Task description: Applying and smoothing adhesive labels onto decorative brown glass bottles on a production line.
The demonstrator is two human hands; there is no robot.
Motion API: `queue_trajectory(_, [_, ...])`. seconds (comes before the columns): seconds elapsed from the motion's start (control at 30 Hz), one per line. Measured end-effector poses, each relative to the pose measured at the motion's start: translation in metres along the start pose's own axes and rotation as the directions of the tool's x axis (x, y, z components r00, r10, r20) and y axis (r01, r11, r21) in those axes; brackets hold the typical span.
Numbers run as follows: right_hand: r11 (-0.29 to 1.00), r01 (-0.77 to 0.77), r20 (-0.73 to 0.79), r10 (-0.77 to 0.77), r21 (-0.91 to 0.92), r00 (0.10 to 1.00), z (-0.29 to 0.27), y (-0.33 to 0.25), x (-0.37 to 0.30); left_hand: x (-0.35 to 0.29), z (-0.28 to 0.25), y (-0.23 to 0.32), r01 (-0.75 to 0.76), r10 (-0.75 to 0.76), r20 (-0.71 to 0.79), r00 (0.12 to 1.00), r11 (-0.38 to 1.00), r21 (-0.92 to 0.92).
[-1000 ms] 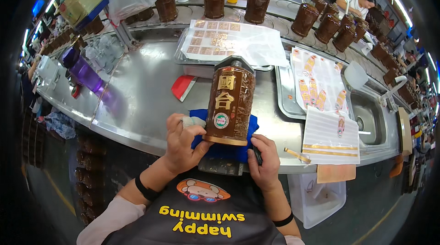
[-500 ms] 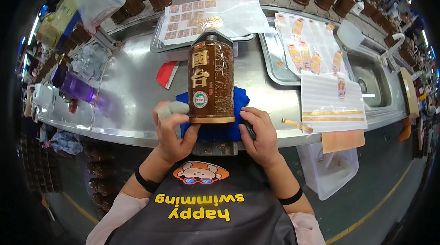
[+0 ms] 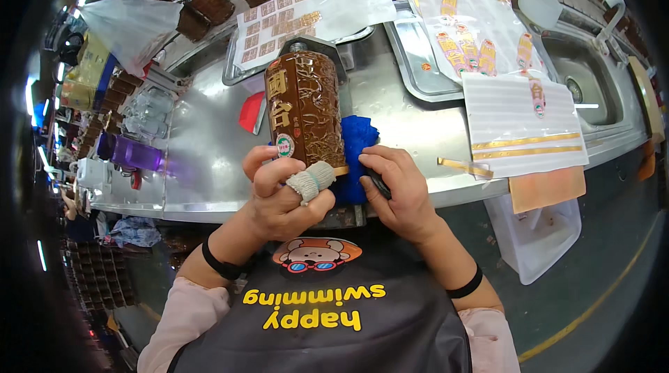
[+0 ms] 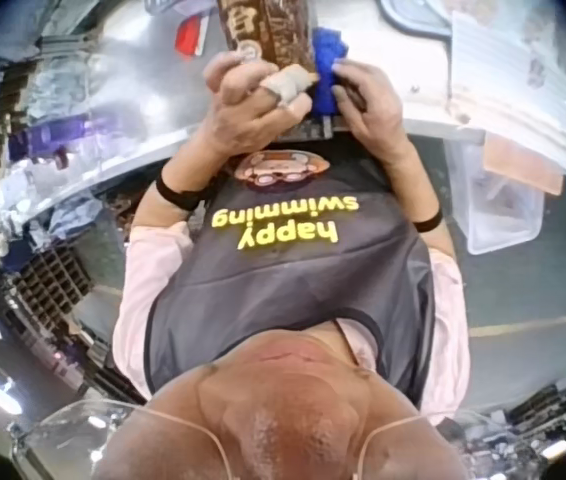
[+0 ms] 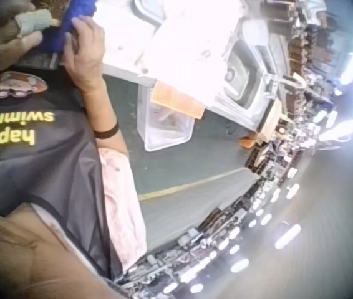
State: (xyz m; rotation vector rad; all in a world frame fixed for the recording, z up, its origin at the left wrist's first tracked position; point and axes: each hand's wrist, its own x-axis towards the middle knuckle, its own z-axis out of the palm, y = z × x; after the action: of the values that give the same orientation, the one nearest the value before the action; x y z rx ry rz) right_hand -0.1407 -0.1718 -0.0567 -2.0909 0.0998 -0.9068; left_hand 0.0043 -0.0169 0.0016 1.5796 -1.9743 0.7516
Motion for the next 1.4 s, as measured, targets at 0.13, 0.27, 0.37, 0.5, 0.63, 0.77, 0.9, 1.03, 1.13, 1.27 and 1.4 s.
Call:
queue_trajectory(0.13, [0.999,-0.003,-0.023,0.004,0.041,1.0,-0.001,0.002,0.0,-0.001,0.002,-0.001,0.185,-0.184,-0.02,0.983,0.977,0.11])
queue_trajectory(0.27, [0.998,0.001,-0.041,0.002,0.068,0.999,-0.002,0.003,0.0,-0.001,-0.007,0.0,0.416,-0.432,0.072,0.899,0.893,0.173])
queue_trajectory(0.37, [0.997,0.006,-0.046,-0.002,0.083,0.999,-0.003,0.003,-0.001,-0.01,-0.002,0.0,0.454,-0.465,0.015,0.885,0.871,0.188])
queue_trajectory(0.5, [0.993,-0.032,-0.051,0.038,0.114,0.998,-0.004,0.003,-0.003,-0.023,-0.002,0.001,0.509,-0.514,0.006,0.858,0.851,0.13])
queue_trajectory(0.63, [0.995,-0.013,-0.046,0.018,0.102,0.999,-0.004,0.003,-0.003,-0.024,0.003,0.002,0.537,-0.537,-0.03,0.843,0.841,0.066])
queue_trajectory(0.77, [0.996,-0.012,-0.039,0.015,0.087,0.999,-0.004,0.003,-0.002,-0.03,0.001,0.003,0.541,-0.543,0.014,0.84,0.838,0.071])
queue_trajectory(0.9, [0.997,-0.016,-0.03,0.018,0.072,0.999,-0.002,0.002,-0.001,-0.043,0.005,0.003,0.573,-0.574,0.017,0.818,0.818,0.053])
queue_trajectory(1.03, [0.997,-0.019,-0.029,0.021,0.076,0.999,-0.002,0.003,-0.004,-0.047,0.01,0.007,0.714,-0.714,0.081,0.695,0.673,-0.193])
queue_trajectory(1.13, [0.998,-0.027,-0.028,0.029,0.057,0.999,-0.002,0.004,-0.005,-0.044,0.007,0.007,0.666,-0.659,0.111,0.744,0.745,-0.041])
queue_trajectory(1.27, [0.997,-0.024,-0.032,0.026,0.075,0.999,-0.001,0.003,-0.003,-0.015,-0.001,0.009,0.589,-0.59,0.002,0.808,0.807,0.033])
queue_trajectory(1.4, [0.996,-0.023,-0.032,0.026,0.086,0.999,0.0,0.001,-0.004,-0.04,0.004,0.002,0.528,-0.532,0.045,0.846,0.846,0.077])
